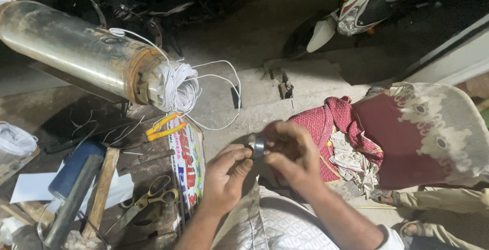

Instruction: The person twists two copper wire ends together, uses pliers to tighten the connection, retrieves a roll of electrical tape from a drawer, cuts a piece with scissors, and wraps the tape around the joined wires to insulate the connection.

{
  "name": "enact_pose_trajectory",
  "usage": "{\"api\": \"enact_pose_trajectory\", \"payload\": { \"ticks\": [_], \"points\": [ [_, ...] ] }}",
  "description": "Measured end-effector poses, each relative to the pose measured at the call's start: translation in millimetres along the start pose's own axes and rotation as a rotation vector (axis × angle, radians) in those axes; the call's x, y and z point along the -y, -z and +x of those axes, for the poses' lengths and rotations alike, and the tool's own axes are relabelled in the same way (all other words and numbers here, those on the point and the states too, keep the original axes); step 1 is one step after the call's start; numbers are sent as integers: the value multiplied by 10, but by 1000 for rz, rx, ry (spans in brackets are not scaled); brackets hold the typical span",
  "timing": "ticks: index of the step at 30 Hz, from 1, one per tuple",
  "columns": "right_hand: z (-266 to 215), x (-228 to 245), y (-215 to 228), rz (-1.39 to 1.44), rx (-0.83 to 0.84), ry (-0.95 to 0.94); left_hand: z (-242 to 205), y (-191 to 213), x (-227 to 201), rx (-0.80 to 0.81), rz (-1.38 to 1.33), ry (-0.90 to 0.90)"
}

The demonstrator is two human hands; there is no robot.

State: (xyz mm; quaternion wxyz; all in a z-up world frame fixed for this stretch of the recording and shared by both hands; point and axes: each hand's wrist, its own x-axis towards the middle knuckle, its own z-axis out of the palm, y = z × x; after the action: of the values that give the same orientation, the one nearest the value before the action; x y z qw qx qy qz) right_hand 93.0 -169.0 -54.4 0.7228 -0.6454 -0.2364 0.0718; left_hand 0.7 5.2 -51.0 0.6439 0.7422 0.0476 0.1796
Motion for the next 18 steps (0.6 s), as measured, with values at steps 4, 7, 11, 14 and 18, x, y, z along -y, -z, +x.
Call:
{"api": "enact_pose_trajectory", "payload": {
  "ticks": [4,7,11,14,18],
  "points": [
    [164,-65,188,308,405,-101,15,168,175,253,-450,133],
    [191,-86,201,44,450,-46,81,238,208,297,-610,220],
    [176,-62,119,-234,350,165,147,200,51,80,-277,118],
    [128,-47,10,-338,263,127,152,114,-142,-135,169,-155],
    [124,20,-72,-512,133,479,108,-8,-422,-201,447,-366]
  ]
}}
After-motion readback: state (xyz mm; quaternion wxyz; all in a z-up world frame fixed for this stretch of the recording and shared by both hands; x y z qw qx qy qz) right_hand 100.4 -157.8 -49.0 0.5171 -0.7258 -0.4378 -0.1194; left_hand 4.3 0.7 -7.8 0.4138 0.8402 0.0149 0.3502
